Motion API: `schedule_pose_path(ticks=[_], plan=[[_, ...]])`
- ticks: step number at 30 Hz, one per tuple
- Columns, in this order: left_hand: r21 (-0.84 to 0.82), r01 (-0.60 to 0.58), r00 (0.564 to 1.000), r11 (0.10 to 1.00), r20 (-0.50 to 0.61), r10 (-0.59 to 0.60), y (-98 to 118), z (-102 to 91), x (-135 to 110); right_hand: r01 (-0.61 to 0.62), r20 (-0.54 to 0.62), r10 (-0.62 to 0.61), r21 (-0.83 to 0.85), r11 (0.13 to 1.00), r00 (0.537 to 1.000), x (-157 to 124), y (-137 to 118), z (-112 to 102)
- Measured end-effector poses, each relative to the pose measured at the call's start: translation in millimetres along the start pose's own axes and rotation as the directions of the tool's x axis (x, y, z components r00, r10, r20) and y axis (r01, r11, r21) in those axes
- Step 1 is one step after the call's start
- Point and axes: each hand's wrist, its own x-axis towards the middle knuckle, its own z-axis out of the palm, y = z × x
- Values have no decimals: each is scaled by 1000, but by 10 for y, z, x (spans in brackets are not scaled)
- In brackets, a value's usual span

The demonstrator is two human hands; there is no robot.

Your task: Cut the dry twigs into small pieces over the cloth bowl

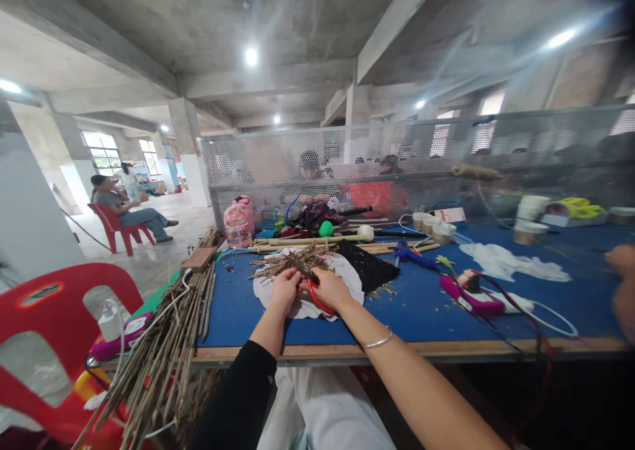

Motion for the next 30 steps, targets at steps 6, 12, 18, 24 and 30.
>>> schedule_pose_path(ticks=[6, 12, 18, 24, 30], plan=[[-22, 5, 1000, 1000, -11, -5, 24, 17, -3, -18, -5, 18, -23, 1000, 1000, 16, 17, 12], [-11, -18, 1000, 1000, -15, 18, -39, -1, 47, 67, -57, -68, -23, 997, 996, 0, -13, -2], [19, -8, 1000, 1000, 10, 7, -52, -7, 42, 40, -30, -39, 20, 999, 999, 3, -22, -9], [47, -52, 999, 998, 14, 52, -26, 9, 9, 40, -83, -39, 11, 999, 996, 12, 0, 19], [-2, -8, 998, 1000, 62, 8, -10, 14, -9, 37, -72, -37, -6, 999, 997, 17, 9, 31]])
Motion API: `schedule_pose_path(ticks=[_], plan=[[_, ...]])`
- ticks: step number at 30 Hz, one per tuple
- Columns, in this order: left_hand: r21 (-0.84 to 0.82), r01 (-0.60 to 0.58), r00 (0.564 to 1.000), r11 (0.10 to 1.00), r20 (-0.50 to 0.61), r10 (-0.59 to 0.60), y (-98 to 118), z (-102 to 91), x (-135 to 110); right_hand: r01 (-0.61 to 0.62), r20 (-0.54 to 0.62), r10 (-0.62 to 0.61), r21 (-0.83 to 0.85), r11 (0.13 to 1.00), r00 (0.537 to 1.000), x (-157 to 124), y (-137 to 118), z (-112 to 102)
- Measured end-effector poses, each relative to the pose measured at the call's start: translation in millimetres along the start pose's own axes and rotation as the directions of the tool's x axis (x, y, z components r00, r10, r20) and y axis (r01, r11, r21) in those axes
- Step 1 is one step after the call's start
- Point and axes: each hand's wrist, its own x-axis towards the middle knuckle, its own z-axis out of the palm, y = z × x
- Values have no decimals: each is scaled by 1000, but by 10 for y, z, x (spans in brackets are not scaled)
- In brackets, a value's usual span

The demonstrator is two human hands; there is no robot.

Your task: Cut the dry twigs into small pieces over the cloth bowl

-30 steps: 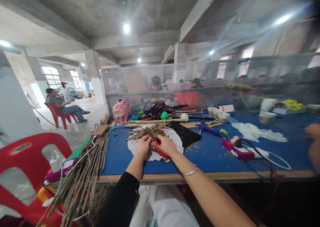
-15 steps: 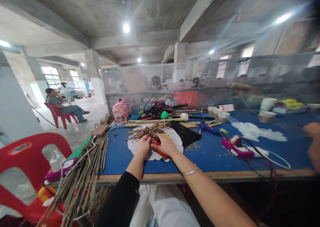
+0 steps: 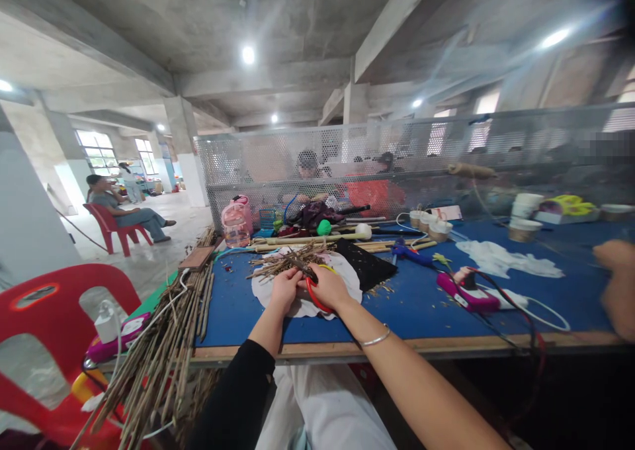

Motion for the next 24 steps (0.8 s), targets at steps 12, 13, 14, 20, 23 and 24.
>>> schedule_pose_path(ticks=[12, 13, 14, 20, 23, 24], plan=[[3, 18, 1000, 1000, 2, -18, -61, -35, 61, -58, 86, 63, -53, 997, 994, 12, 16, -8], [0, 24, 1000, 1000, -1, -24, -62, -34, 64, -67, 90, 72, -63, 996, 993, 11, 11, -16], [-2, 30, 1000, 1000, -4, -30, -63, -32, 66, -75, 91, 82, -74, 994, 993, 9, 4, -24], [44, -6, 999, 999, -35, 7, -69, -30, 67, -51, 53, 54, -54, 997, 997, -10, -9, -36], [48, -1, 999, 999, -40, 3, -61, -20, 59, 22, 20, -22, -30, 999, 1000, -3, 7, -8], [53, 4, 999, 999, -43, -2, -58, -15, 56, 38, 10, -38, -30, 999, 999, 1, 13, 2]])
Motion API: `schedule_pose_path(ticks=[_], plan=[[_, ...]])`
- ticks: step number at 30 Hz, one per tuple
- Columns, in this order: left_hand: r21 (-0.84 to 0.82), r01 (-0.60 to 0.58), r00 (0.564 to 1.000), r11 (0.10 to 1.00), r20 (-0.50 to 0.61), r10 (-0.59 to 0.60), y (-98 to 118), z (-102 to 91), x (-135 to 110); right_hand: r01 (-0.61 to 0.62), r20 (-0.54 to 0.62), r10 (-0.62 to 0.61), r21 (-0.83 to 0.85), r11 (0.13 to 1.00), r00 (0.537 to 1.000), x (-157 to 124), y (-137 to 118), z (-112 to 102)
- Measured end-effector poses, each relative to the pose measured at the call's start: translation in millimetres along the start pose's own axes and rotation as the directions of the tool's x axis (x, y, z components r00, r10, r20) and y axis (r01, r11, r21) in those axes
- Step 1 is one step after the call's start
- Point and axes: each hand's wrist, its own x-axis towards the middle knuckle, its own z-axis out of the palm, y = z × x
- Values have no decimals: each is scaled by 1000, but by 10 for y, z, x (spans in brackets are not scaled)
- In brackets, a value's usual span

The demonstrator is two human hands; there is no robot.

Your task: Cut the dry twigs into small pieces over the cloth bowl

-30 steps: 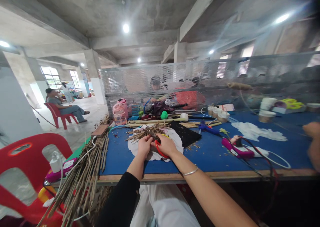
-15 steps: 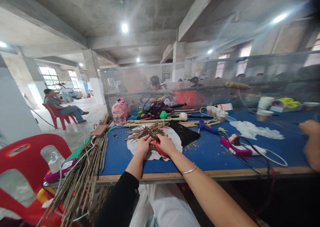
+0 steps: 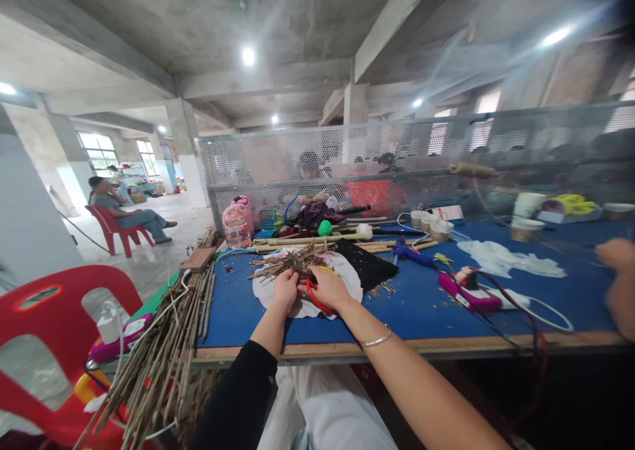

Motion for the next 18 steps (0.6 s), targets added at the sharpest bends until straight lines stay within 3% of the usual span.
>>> schedule_pose_path(ticks=[10, 18], plan=[[-70, 18, 997, 997, 72, -13, -21, -14, 20, 32, -12, -31, 62, 998, 999, -4, 21, 26], [-21, -74, 997, 997, 17, 74, -31, -34, 37, 29, -75, -27, 22, 999, 997, 35, 68, 114]])
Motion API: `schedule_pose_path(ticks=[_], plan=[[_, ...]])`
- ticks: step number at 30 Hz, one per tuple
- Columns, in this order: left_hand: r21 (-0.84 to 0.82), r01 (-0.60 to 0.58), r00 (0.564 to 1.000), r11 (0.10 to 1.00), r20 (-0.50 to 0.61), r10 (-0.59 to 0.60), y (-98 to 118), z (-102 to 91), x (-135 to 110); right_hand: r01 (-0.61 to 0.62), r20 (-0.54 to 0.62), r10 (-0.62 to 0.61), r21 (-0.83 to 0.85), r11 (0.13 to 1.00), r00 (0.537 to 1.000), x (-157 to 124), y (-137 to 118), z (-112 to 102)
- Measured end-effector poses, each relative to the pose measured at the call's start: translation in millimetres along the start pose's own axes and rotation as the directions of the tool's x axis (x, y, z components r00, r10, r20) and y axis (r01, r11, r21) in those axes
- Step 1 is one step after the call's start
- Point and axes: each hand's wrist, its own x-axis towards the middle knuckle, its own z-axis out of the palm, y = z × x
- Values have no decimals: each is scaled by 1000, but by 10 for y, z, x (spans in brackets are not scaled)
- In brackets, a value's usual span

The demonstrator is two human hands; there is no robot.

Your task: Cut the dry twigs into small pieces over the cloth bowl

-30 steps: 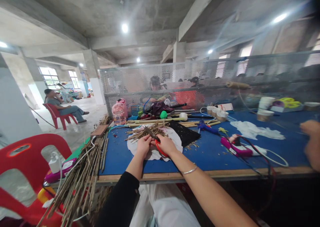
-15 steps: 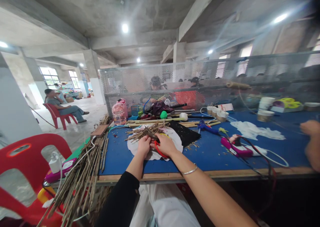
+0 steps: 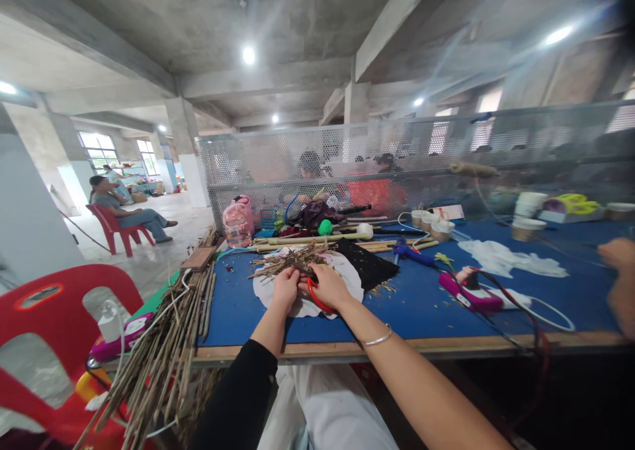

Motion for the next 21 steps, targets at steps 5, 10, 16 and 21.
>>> schedule_pose_path(ticks=[5, 10, 16, 21], plan=[[-16, -13, 1000, 1000, 0, 13, 32, 6, -18, 13, -16, -13, -11, 1000, 1000, -1, 25, 27], [-74, 10, 1000, 997, 11, -9, 48, 32, -32, 0, -25, -1, -27, 1000, 1000, 1, 6, 11], [-75, -11, 1000, 997, -8, 10, 40, 31, -25, -11, -7, 11, -32, 999, 1000, -3, -22, -35], [-7, -23, 1000, 1000, -9, 23, 49, 42, -34, -18, -12, 18, -45, 999, 1000, 0, -17, -38]])
